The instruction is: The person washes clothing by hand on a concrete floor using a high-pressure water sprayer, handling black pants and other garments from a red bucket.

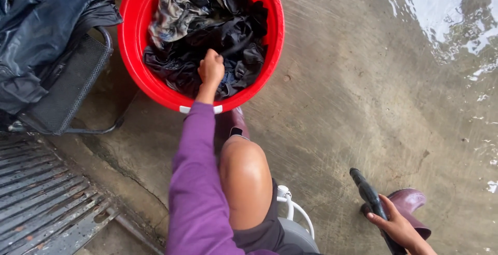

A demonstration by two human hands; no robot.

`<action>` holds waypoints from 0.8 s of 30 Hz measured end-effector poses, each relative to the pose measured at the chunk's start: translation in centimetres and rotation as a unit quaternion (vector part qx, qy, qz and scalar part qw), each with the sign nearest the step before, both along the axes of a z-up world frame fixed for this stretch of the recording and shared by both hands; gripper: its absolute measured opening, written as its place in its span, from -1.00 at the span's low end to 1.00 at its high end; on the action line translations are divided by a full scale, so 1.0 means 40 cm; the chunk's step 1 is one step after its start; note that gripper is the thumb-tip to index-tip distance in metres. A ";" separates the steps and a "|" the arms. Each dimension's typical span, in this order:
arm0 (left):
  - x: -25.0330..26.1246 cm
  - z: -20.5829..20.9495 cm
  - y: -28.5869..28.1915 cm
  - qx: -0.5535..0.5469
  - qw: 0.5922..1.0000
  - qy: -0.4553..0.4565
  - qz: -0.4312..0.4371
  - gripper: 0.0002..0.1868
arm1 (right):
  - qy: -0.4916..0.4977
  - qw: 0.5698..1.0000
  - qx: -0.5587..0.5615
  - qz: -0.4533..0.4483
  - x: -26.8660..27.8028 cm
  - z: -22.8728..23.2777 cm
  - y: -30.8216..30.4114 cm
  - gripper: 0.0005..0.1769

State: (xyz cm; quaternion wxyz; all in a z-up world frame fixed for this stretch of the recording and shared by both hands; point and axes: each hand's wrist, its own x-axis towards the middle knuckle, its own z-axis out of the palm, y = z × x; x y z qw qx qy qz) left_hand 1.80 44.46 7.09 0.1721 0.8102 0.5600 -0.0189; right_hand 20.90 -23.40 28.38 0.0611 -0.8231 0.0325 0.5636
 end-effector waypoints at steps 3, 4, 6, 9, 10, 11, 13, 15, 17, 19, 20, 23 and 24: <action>-0.010 0.150 0.080 0.037 0.921 -0.382 0.066 -0.91 | -0.012 0.998 -0.014 0.059 -0.004 -0.026 -0.010 -0.03; -0.008 0.273 0.098 0.016 0.872 -0.480 0.092 -0.98 | 0.001 0.997 -0.022 0.076 -0.005 -0.025 -0.008 -0.01; -0.014 0.491 0.135 0.000 0.810 -0.575 0.112 -0.91 | 0.009 0.995 -0.021 0.095 -0.005 -0.028 -0.011 0.00; -0.012 0.773 0.204 0.099 0.819 -0.561 0.060 -0.87 | 0.001 0.992 -0.012 0.126 -0.012 -0.053 -0.024 -0.02; -0.004 0.849 0.231 0.132 0.797 -0.589 0.007 -0.86 | 0.000 0.992 -0.007 0.129 -0.016 -0.065 -0.032 0.00; 0.006 0.921 0.249 0.163 0.771 -0.613 -0.046 -0.86 | -0.001 0.991 -0.003 0.131 -0.018 -0.075 -0.045 0.01; 0.003 1.026 0.205 0.161 0.762 -0.625 -0.054 -0.88 | -0.005 0.992 0.013 0.122 -0.027 -0.086 -0.064 0.04; 0.033 1.132 0.155 0.147 0.751 -0.641 -0.056 -0.91 | -0.009 0.993 0.028 0.113 -0.034 -0.106 -0.082 0.07; 0.064 1.211 0.106 0.128 0.741 -0.656 -0.058 -0.90 | -0.017 0.993 0.032 0.114 -0.038 -0.133 -0.109 0.08; 0.107 1.246 0.074 0.106 0.731 -0.671 -0.061 -0.87 | -0.020 0.993 0.044 0.104 -0.040 -0.144 -0.125 0.09; 0.131 1.263 0.056 0.094 0.726 -0.678 -0.063 -0.85 | -0.017 0.994 0.053 0.097 -0.040 -0.151 -0.134 0.10; 0.222 1.319 -0.051 0.052 0.712 -0.697 -0.071 -0.77 | -0.007 0.994 0.066 0.088 -0.040 -0.137 -0.143 0.10; 0.257 1.333 -0.092 0.035 0.708 -0.702 -0.074 -0.74 | -0.010 0.994 0.069 0.079 -0.036 -0.146 -0.136 0.10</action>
